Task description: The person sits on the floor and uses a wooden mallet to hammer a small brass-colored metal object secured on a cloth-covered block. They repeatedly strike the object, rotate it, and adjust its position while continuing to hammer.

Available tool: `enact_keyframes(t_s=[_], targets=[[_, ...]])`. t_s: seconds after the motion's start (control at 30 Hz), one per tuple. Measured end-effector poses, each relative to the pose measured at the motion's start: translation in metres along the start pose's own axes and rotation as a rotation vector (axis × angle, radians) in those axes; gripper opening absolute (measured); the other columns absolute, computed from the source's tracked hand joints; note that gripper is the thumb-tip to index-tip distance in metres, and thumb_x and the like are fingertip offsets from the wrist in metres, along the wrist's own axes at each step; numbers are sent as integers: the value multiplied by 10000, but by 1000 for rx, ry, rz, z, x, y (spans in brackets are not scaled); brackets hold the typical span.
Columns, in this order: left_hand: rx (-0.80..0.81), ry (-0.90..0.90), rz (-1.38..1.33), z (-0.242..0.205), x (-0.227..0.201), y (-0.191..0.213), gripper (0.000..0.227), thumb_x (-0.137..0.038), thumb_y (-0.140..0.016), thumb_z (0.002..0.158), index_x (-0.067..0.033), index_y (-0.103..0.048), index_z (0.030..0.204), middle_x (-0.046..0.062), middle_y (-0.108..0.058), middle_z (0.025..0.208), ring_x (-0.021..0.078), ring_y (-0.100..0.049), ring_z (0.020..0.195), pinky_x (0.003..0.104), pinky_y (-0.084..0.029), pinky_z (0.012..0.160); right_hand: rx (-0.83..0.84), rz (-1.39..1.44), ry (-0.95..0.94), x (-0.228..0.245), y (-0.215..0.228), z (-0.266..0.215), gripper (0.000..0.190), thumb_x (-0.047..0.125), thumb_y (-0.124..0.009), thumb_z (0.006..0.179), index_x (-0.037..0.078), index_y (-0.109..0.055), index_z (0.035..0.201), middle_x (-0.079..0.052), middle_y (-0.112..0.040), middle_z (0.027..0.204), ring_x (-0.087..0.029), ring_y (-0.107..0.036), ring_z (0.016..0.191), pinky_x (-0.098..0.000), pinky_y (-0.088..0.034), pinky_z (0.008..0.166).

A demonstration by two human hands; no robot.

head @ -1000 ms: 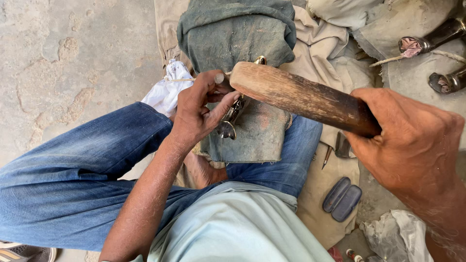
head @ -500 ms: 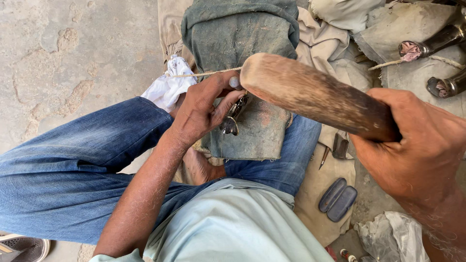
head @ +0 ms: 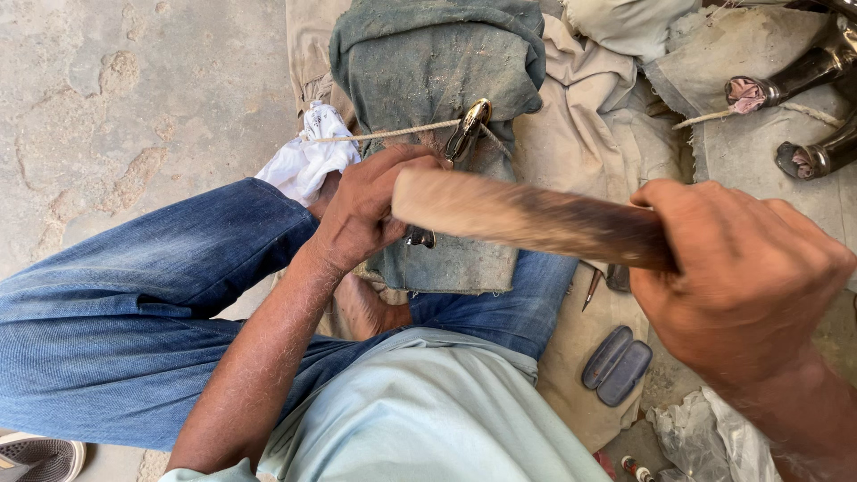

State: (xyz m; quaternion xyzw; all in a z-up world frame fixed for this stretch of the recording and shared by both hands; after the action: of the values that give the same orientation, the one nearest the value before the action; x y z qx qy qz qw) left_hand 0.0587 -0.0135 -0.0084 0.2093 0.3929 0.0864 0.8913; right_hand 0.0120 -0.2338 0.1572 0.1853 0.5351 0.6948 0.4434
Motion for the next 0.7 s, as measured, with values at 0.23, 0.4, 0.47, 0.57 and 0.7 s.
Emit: enact_keyframes(t_s=[0.23,0.4,0.47,0.57,0.7], targets=[[16,-3,-63,-1,-2,0,459,-158,-769,874,-43,-627,1295,150,-673,1266,324,-697,1154,392,-574,975,-2,-85,-1,4,0,6,207,259,-748,993,91,-700,882,13,-548,624,-149,-470,492,-337,-323,514],[4,-17,-39,5,-2,0,392,-66,-728,899,-45,-648,1283,139,-686,1285,303,-716,1171,369,-589,985,44,48,-15,-1,-5,6,110,148,-764,940,70,-688,924,-1,-582,645,-156,-523,500,-327,-361,509],[5,-18,-17,3,-4,0,432,-96,-777,848,-20,-645,1253,157,-675,1257,318,-701,1141,374,-574,960,-24,229,-55,-8,-10,4,114,100,-766,871,27,-680,869,-28,-569,586,-176,-526,454,-368,-367,468],[16,4,64,3,-9,1,211,31,-681,945,11,-663,1155,159,-682,1209,308,-703,1089,363,-580,925,203,-96,-77,-29,-54,-21,197,100,-816,827,87,-621,845,-34,-634,741,-217,-636,654,-402,-459,608],[-360,158,-347,-6,9,29,115,43,-617,1107,-1,-551,1191,131,-669,1189,236,-692,1129,356,-596,1009,129,355,-479,-80,-130,-77,333,204,-863,888,25,-641,1060,-111,-673,816,-264,-662,699,-435,-515,661]])
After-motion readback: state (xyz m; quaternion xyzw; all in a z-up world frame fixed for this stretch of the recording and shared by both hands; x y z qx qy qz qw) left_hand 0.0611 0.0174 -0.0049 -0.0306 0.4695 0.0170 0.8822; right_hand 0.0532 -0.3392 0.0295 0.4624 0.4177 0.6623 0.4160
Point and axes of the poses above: each hand's wrist, its own z-axis towards the middle knuckle, its own y-axis out of the back of the hand, x = y × z, the point moved 8 cm from there along z, towards the middle knuckle
